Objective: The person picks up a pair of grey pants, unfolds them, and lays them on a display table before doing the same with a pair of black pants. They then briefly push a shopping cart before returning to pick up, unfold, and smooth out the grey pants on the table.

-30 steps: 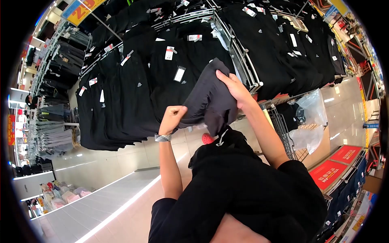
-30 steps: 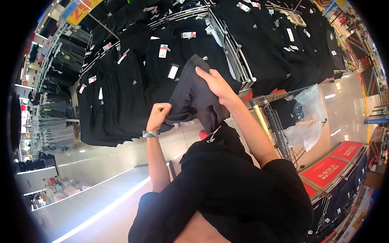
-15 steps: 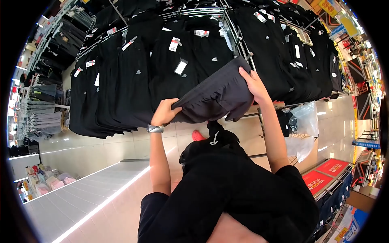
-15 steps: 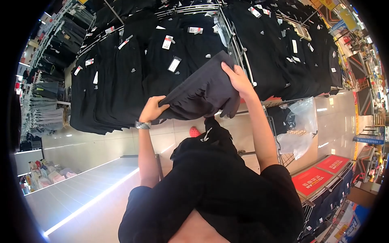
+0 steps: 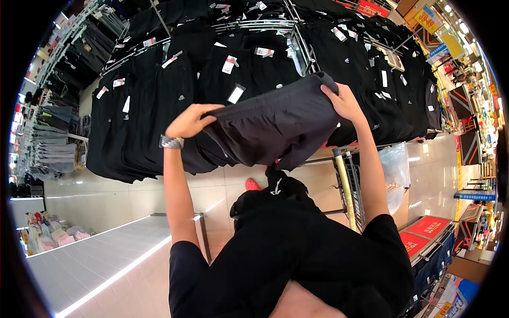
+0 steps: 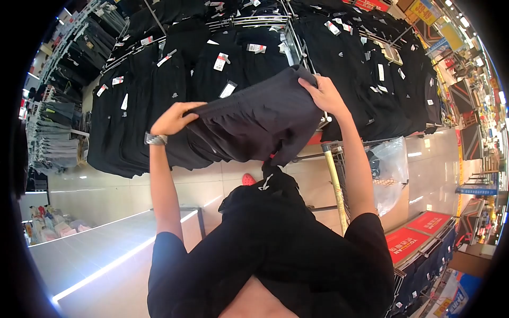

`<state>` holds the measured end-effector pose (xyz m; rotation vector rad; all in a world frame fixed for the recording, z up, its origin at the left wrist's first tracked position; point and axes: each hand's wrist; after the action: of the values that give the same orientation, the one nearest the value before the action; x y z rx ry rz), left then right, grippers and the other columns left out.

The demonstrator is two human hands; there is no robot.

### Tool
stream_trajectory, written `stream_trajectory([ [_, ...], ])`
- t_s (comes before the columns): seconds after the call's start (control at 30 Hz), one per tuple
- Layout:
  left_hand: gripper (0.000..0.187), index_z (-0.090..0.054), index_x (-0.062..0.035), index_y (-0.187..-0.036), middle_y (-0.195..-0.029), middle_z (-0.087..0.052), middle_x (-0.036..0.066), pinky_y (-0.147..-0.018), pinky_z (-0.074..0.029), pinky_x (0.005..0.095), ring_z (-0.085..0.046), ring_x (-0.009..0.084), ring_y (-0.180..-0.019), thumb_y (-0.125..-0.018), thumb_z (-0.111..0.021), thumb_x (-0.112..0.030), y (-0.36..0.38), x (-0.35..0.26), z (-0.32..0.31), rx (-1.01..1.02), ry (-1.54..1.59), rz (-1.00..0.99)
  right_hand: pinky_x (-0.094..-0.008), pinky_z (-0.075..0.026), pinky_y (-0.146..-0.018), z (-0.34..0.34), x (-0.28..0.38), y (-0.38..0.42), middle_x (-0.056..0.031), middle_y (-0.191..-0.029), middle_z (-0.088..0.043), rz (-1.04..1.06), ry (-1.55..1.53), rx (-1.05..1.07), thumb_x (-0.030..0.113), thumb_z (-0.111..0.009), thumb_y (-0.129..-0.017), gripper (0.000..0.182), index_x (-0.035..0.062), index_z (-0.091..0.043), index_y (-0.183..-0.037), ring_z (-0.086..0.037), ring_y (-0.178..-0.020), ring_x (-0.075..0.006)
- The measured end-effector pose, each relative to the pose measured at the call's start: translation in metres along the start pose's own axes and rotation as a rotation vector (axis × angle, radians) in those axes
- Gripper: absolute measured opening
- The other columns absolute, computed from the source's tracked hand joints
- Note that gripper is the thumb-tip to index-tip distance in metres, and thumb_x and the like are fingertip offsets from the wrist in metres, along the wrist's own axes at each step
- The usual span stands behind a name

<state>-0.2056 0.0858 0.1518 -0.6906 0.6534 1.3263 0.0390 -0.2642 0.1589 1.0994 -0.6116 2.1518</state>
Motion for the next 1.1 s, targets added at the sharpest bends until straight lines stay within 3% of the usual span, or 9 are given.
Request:
stream_trajectory([
  [0.3,0.042,-0.056,-0.0026,-0.127,-0.124,-0.062,0.012,-0.098,-0.043,0.0325,-0.059,0.0262,-0.112,-0.085,-0.056,0.0,-0.018,0.022,0.026,0.02,-0.065,0.083,-0.0267,-0.038,-0.059,-0.016,0.006,-0.008,0.0014,-0.064,-0.044,0.058,0.105,-0.131,0.026,-0.058,-0.097,0.033,-0.0062,-0.056,-0.089,-0.037,-0.066,-0.0061],
  [0.33,0.04,-0.057,-0.0021,-0.126,-0.125,-0.061,0.012,-0.098,-0.043,0.0326,-0.059,0.026,-0.112,-0.085,-0.056,0.0,-0.017,0.024,0.025,0.02,-0.072,0.104,-0.0309,-0.042,-0.058,-0.019,0.001,-0.009,-0.0125,-0.061,-0.054,0.088,0.109,-0.152,0.027,-0.058,-0.095,0.033,-0.006,-0.062,-0.099,-0.042,-0.059,-0.0104],
  [0.47,0.034,-0.06,0.0009,-0.118,-0.129,-0.058,0.011,-0.095,-0.044,0.0324,-0.057,0.026,-0.114,-0.084,-0.058,-0.001,-0.006,0.025,0.007,-0.013,-0.093,0.071,-0.0314,-0.042,-0.058,-0.033,0.006,0.006,-0.013,-0.061,-0.055,0.068,0.063,-0.192,0.029,-0.059,-0.094,0.034,-0.0055,-0.062,-0.098,-0.046,-0.057,-0.0116],
  [0.6,0.019,-0.062,0.0031,-0.085,-0.082,-0.052,0.014,-0.075,-0.046,0.036,-0.055,0.0309,-0.082,-0.076,-0.072,-0.01,0.012,0.013,-0.038,-0.182,-0.165,-0.08,-0.0321,-0.043,-0.059,-0.046,0.011,0.03,-0.013,-0.063,-0.057,-0.061,0.054,-0.259,0.031,-0.059,-0.094,0.037,-0.0055,-0.063,-0.095,-0.05,-0.059,-0.0136],
  [0.83,0.032,-0.056,0.0042,-0.066,-0.061,-0.053,0.02,-0.05,-0.04,0.0406,-0.054,0.0361,-0.053,-0.078,-0.069,-0.023,0.022,-0.038,-0.113,-0.249,-0.084,0.325,-0.0363,-0.049,-0.065,-0.116,-0.021,0.086,-0.0218,-0.078,-0.067,-0.186,-0.034,-0.291,0.025,-0.06,-0.092,0.034,-0.0062,-0.063,-0.104,-0.063,-0.063,-0.024],
  [0.9,0.029,-0.056,0.0052,-0.068,-0.059,-0.058,0.017,-0.048,-0.042,0.0346,-0.056,0.0241,-0.046,-0.081,-0.068,-0.018,0.019,-0.036,-0.151,-0.292,0.089,0.353,-0.0373,-0.049,-0.062,-0.145,0.019,0.11,-0.0227,-0.078,-0.066,-0.166,-0.112,-0.24,0.021,-0.059,-0.092,0.03,-0.0029,-0.063,-0.11,-0.063,-0.06,-0.0255],
  [0.97,0.022,-0.059,0.0057,-0.073,-0.063,-0.065,0.011,-0.051,-0.044,0.029,-0.057,0.0099,-0.053,-0.082,-0.067,-0.012,0.009,-0.05,-0.19,-0.479,0.65,0.408,-0.0362,-0.049,-0.061,-0.186,-0.004,0.138,-0.0212,-0.076,-0.065,-0.066,-0.036,-0.092,0.017,-0.056,-0.093,0.03,0.0011,-0.061,-0.117,-0.063,-0.058,-0.025],
  [1.0,0.014,-0.061,0.006,-0.078,-0.067,-0.068,0.007,-0.052,-0.045,0.0265,-0.057,0.0049,-0.06,-0.082,-0.065,-0.007,0.007,-0.064,-0.19,-0.494,0.542,0.433,-0.0362,-0.049,-0.061,-0.185,-0.001,0.144,-0.0212,-0.076,-0.065,-0.071,-0.036,-0.093,0.017,-0.056,-0.093,0.03,0.0011,-0.061,-0.117,-0.063,-0.058,-0.025],
  [1.1,0.017,-0.059,0.0064,-0.076,-0.06,-0.062,0.005,-0.048,-0.041,0.0264,-0.054,0.005,-0.055,-0.082,-0.065,-0.007,0.006,-0.055,-0.216,-0.541,0.596,0.435,-0.0343,-0.049,-0.065,-0.175,0.004,0.152,-0.0209,-0.078,-0.065,-0.22,-0.21,-0.013,0.013,-0.052,-0.093,0.035,0.0042,-0.056,-0.126,-0.065,-0.064,-0.023],
])
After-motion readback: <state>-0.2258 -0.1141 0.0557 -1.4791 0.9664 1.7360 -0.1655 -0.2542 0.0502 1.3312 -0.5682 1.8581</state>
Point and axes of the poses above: each hand's wrist, its own y-axis away from the middle knuckle, its own z-axis out of the back of the hand, x = y × z
